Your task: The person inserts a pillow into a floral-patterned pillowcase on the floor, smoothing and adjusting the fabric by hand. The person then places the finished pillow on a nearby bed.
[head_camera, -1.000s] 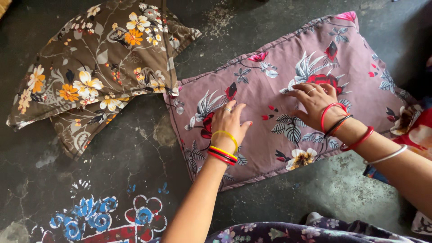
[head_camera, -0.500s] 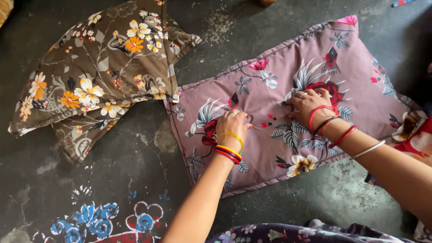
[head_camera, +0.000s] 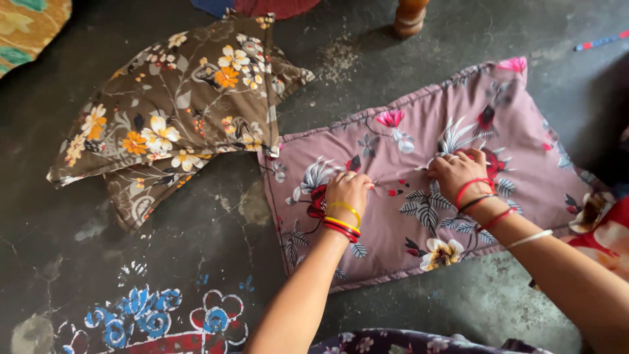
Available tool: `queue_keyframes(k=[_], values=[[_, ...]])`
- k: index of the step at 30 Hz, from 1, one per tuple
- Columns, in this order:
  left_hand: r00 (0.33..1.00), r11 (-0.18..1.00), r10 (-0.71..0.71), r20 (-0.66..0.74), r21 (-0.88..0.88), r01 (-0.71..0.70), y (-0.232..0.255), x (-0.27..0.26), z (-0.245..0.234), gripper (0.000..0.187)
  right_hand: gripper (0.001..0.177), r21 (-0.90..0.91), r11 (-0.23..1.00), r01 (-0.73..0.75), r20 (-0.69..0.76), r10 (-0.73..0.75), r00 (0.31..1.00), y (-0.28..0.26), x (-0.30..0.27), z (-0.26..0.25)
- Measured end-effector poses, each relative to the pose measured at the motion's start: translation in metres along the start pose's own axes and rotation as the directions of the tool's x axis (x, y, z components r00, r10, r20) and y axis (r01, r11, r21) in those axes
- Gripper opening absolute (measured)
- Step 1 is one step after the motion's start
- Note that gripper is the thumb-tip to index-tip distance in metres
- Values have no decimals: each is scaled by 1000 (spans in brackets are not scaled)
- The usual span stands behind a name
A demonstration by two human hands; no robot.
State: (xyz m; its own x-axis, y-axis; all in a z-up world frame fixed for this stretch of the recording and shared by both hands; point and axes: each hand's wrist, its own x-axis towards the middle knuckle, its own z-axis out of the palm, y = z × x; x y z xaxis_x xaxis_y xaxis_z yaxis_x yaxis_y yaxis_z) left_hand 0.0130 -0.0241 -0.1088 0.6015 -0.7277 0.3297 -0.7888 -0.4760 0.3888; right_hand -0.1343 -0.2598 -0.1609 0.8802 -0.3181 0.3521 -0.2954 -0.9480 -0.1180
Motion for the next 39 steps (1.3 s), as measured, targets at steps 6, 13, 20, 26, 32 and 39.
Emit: queue_keyframes(k=[6,13,20,26,32,39], values=[[958,986,87,-275,-111,-121,24,2,-47,10,5,82,996,42,-268,-18,963,-10,3,-71],[897,971,100,-430,-156,-183,73,23,-130,10,3,172,977,125,-458,-33,888,-26,22,-164],[818,957,164,-551,-112,-267,102,37,-210,9,2,205,967,152,-577,-6,816,-56,47,-228],[747,953,200,-634,-52,-299,108,44,-254,10,4,184,961,208,-651,-40,758,-80,69,-262],[706,949,197,-681,-49,-311,99,65,-289,8,4,192,955,226,-703,-27,711,-106,106,-292],[669,944,182,-720,-63,-325,74,83,-319,6,4,152,960,237,-713,-60,699,-133,146,-311]])
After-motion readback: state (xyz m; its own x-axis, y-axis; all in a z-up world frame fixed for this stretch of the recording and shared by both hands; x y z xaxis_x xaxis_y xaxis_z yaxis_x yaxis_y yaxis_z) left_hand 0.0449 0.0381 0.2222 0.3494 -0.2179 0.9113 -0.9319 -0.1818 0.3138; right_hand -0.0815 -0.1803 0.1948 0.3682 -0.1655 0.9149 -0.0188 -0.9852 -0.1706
